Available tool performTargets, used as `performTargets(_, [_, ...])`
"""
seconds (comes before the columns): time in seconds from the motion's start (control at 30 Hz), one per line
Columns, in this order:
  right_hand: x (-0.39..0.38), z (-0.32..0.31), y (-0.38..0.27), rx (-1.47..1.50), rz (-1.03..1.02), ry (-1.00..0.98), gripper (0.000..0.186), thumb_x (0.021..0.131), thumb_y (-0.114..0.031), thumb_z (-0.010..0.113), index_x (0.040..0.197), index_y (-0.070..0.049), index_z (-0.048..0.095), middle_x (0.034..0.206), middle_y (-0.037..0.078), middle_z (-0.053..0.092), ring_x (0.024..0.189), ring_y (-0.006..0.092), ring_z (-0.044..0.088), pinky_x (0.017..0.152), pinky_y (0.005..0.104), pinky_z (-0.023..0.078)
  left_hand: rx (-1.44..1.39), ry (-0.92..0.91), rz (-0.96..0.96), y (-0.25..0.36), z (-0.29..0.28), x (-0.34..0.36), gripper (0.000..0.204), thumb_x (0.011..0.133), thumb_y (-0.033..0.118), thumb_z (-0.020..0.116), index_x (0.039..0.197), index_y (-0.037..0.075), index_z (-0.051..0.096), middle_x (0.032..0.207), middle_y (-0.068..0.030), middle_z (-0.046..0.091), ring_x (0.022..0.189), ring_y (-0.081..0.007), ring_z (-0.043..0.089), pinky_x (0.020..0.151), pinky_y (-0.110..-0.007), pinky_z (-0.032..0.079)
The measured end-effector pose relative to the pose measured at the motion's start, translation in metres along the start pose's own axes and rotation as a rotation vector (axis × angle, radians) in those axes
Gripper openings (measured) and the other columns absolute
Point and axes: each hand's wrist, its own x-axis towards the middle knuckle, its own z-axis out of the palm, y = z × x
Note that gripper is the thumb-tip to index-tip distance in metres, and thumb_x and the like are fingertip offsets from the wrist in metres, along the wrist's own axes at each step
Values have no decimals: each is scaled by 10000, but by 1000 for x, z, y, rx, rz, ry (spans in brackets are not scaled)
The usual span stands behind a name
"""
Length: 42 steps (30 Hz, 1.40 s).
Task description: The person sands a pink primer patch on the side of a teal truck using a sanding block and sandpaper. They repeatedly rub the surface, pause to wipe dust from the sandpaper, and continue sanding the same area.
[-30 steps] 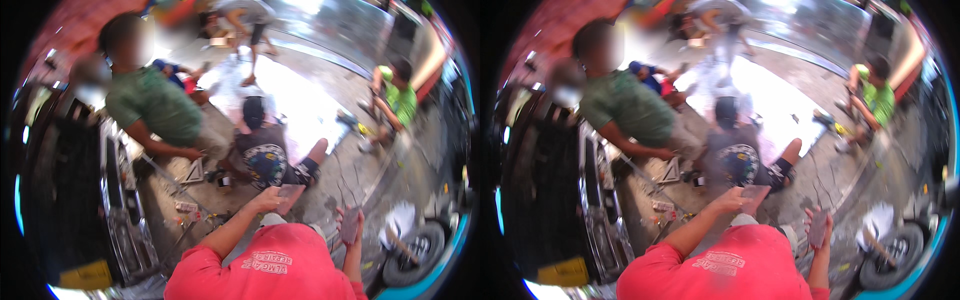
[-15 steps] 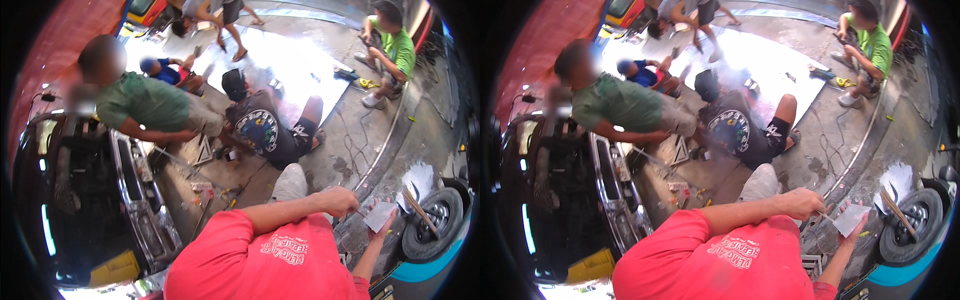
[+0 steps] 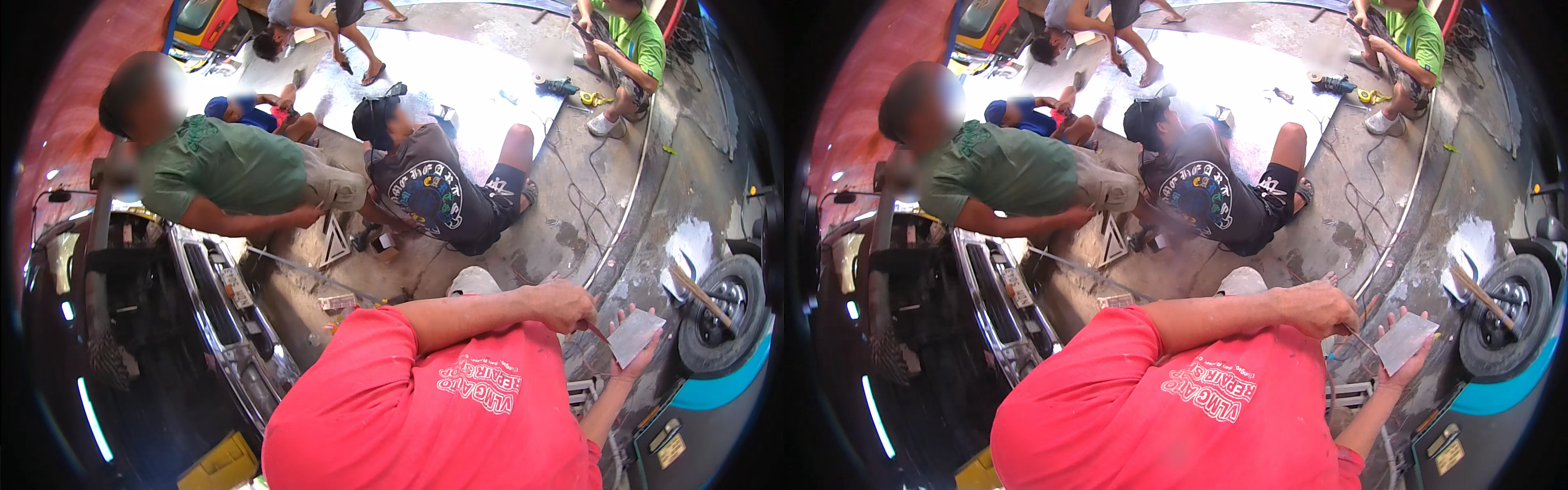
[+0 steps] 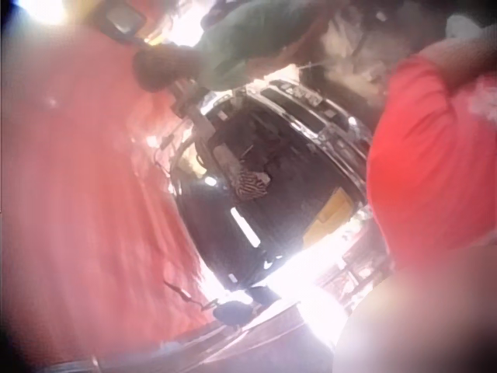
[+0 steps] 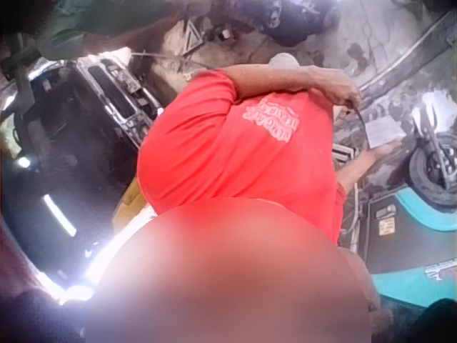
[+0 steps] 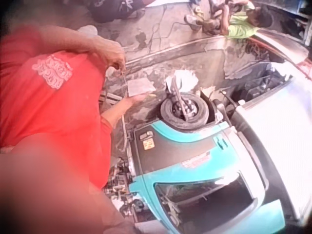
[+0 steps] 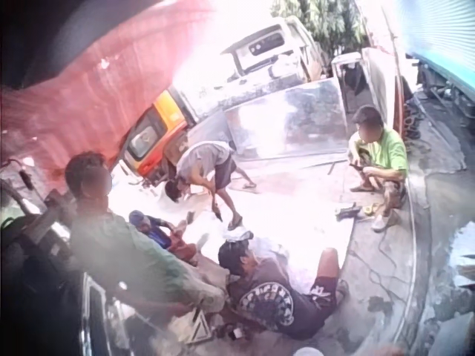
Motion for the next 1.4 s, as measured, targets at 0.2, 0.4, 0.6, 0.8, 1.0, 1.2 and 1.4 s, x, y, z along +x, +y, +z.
performTargets(0.2, [-75,51,136,121,-59,43,739,1069,-641,474,1677,-245,334,1646,183,457,1393,434,542,1079,614,485,-89,23,15,-43,-24,-136,222,929,167,721,1133,133,801,1038,-107,743,1023,-335,720,848,-468,557])
performTargets(0.4, [-156,90,238,215,-78,-9,788,1074,-635,481,1683,-165,311,1679,233,389,1416,494,505,1121,641,451,-231,-88,-32,-41,-12,-227,245,915,157,719,1141,105,796,1045,-139,756,1022,-355,725,868,-463,555])
performTargets(0.6, [-200,108,255,180,-142,58,796,1070,-647,480,1695,-194,287,1694,188,382,1451,435,484,1108,632,466,-112,-252,11,-32,8,-256,218,916,152,717,1116,109,793,1070,-150,749,1013,-377,721,873,-487,553])
performTargets(0.8, [-233,100,255,242,-269,-83,777,1086,-607,481,1698,-176,274,1692,203,372,1447,435,494,1110,641,481,-150,-200,37,-30,23,-269,219,938,151,711,1143,103,773,1045,-163,735,989,-397,710,838,-500,547])
performTargets(1.0, [-285,42,265,342,-361,7,737,1099,-586,446,1690,-170,301,1654,204,434,1429,405,522,1088,598,508,-90,-263,105,9,77,-260,275,936,154,709,1198,78,742,1129,-167,720,1032,-401,702,862,-496,557])
performTargets(1.2, [-340,-16,243,408,-439,138,714,1101,-610,404,1670,-183,347,1620,176,491,1411,364,547,1074,538,527,-50,-90,658,108,184,-238,473,824,92,661,1293,34,666,1285,-158,687,1152,-367,685,951,-459,592])
performTargets(1.4, [-410,-20,211,288,-689,-120,881,1046,-721,432,1693,-141,282,1695,172,379,1443,357,507,1066,493,541,-63,63,990,182,234,-242,353,840,220,684,1124,11,657,1081,-112,671,957,-280,681,761,-398,572])
